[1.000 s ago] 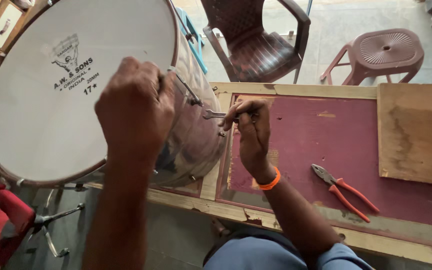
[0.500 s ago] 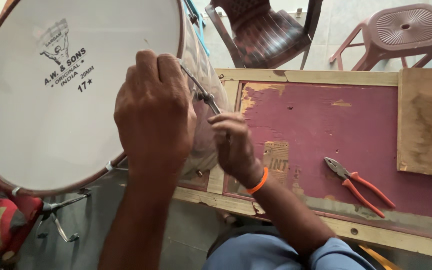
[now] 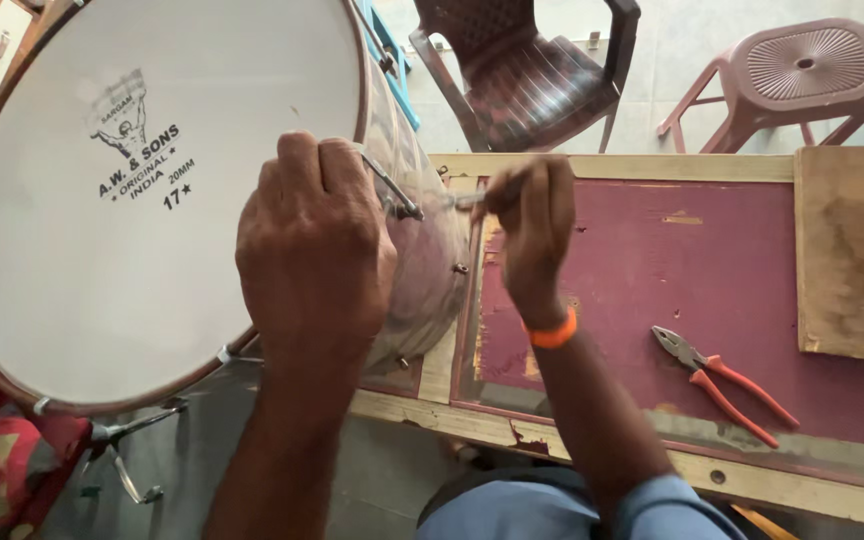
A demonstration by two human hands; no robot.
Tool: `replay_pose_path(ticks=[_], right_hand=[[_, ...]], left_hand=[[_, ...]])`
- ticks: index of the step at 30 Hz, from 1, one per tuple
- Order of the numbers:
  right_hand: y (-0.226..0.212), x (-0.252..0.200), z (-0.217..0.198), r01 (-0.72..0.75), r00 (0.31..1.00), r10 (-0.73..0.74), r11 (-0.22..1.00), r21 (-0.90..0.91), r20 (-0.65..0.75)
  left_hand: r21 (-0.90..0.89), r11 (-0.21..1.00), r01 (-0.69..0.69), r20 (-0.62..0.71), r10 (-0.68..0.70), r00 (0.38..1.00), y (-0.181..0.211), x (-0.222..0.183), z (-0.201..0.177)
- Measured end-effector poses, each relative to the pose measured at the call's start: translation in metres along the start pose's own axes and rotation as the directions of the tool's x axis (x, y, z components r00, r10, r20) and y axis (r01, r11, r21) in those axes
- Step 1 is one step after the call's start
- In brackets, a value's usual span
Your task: The person tightens the metal rods around a drum using a small wrench and pliers.
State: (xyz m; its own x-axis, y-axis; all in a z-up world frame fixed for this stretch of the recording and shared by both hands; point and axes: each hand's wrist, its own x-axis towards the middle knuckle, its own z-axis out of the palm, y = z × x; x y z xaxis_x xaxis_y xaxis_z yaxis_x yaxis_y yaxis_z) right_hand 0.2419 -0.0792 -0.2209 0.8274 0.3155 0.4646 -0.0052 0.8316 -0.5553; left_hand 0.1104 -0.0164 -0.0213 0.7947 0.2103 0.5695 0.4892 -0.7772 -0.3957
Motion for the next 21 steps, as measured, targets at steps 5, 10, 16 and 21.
replay_pose_path(ticks=[5, 10, 16, 21], right_hand=[[-0.019, -0.039, 0.027, 0.123, 0.992, -0.111, 0.963, -0.24, 0.06], [-0.025, -0.046, 0.044, 0.338, 0.934, -0.219, 0.792, -0.508, 0.282], [0.028, -0.002, 0.015, -0.062, 0.998, 0.065, 0.994, -0.086, 0.026], [0.049, 0.054, 0.003, -0.569, 0.814, 0.45, 0.745, 0.348, 0.367]], left_hand=[[0.012, 1.0, 0.027, -0.009, -0.027, 1.0, 0.003, -0.005, 0.006], [-0.034, 0.999, 0.025, -0.033, -0.026, 0.999, 0.004, -0.002, -0.002], [0.056, 0.998, -0.008, 0.004, 0.008, 1.0, 0.003, -0.003, 0.0], [0.066, 0.998, -0.021, -0.04, 0.024, 0.999, 0.001, -0.004, 0.005]])
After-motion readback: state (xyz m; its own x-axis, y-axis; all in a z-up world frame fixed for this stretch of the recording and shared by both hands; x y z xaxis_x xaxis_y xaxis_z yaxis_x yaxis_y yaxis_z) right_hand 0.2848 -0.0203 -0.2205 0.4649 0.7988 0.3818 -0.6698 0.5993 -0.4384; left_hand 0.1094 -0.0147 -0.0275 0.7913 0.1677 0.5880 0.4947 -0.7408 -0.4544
